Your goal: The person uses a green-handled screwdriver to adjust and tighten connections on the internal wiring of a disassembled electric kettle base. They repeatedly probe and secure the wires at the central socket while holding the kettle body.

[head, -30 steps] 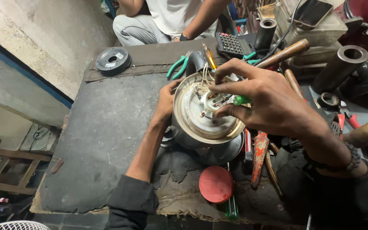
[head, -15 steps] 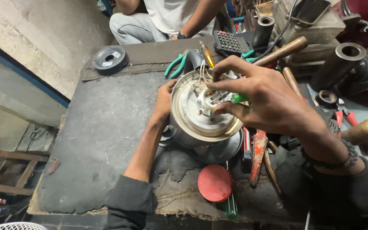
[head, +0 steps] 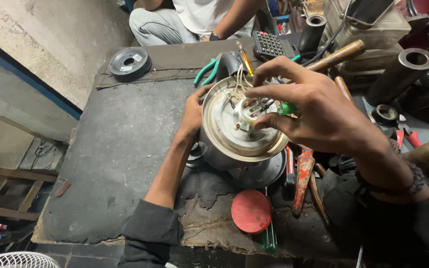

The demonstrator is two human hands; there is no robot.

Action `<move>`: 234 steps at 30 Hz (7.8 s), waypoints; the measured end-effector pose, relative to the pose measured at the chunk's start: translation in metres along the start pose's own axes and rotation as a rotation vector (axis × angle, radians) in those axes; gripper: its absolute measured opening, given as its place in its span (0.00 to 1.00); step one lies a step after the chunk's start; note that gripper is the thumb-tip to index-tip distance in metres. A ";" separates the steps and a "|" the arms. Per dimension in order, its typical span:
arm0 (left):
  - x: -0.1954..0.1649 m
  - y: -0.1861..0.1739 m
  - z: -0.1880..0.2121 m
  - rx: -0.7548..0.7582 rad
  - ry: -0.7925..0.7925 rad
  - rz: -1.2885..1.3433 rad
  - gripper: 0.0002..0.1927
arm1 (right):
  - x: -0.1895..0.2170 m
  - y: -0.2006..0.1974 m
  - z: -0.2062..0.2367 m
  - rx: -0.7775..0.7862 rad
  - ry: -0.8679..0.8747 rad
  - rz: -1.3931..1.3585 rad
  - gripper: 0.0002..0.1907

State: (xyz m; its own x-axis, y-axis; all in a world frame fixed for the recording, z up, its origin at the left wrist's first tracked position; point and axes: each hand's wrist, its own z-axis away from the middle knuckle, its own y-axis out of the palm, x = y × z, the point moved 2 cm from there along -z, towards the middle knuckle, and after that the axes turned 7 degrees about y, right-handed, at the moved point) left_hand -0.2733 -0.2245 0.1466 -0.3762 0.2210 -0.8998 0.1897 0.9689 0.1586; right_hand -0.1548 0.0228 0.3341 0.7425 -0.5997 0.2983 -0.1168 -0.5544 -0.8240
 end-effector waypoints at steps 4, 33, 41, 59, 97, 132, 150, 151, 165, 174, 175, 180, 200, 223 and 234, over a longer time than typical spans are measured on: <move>-0.005 0.000 0.000 -0.028 -0.029 -0.027 0.26 | 0.002 -0.004 -0.006 -0.046 -0.070 -0.013 0.23; 0.014 -0.007 -0.008 -0.095 -0.133 0.088 0.23 | 0.009 -0.009 -0.009 0.023 -0.017 -0.025 0.22; 0.011 -0.008 -0.006 -0.078 -0.108 0.034 0.21 | 0.008 -0.009 -0.003 0.010 -0.016 0.000 0.22; -0.003 -0.001 -0.006 -0.038 -0.086 0.062 0.28 | -0.004 -0.001 0.003 0.028 -0.005 -0.009 0.23; 0.014 -0.013 -0.012 -0.083 -0.079 0.045 0.23 | 0.006 -0.006 -0.005 0.029 -0.059 0.005 0.23; 0.000 -0.010 -0.003 -0.039 0.011 -0.053 0.26 | 0.009 -0.011 -0.008 -0.009 -0.061 -0.011 0.26; 0.001 -0.007 -0.008 -0.042 -0.012 -0.002 0.23 | 0.015 -0.012 -0.008 0.022 -0.107 -0.098 0.24; 0.001 -0.006 -0.008 -0.044 -0.017 -0.020 0.23 | 0.015 -0.012 -0.007 0.031 -0.067 -0.046 0.24; -0.011 -0.001 -0.005 -0.038 -0.067 0.035 0.21 | 0.016 -0.009 -0.009 0.026 -0.040 -0.015 0.24; 0.000 -0.009 -0.009 -0.069 -0.096 -0.038 0.20 | 0.017 -0.010 -0.010 0.015 -0.059 -0.056 0.23; 0.001 -0.009 -0.009 -0.054 -0.078 -0.038 0.21 | 0.017 -0.010 -0.010 0.015 -0.059 -0.055 0.23; -0.002 -0.007 -0.008 -0.050 -0.070 0.013 0.21 | 0.017 -0.010 -0.009 0.003 -0.060 -0.036 0.22; -0.015 0.001 -0.007 -0.062 -0.137 -0.042 0.17 | 0.011 -0.005 -0.006 0.002 -0.069 -0.048 0.23; -0.010 -0.003 -0.011 -0.063 -0.010 -0.158 0.14 | -0.129 -0.037 -0.013 -0.303 0.195 0.276 0.18; -0.003 -0.011 -0.013 -0.072 0.009 -0.229 0.16 | -0.105 -0.008 -0.023 -0.156 0.226 0.176 0.24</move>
State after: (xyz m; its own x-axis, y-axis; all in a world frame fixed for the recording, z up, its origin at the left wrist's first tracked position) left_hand -0.2859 -0.2340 0.1524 -0.4106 -0.0051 -0.9118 0.0332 0.9992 -0.0206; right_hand -0.2470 0.0768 0.3200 0.5386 -0.7976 0.2716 -0.3429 -0.5020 -0.7940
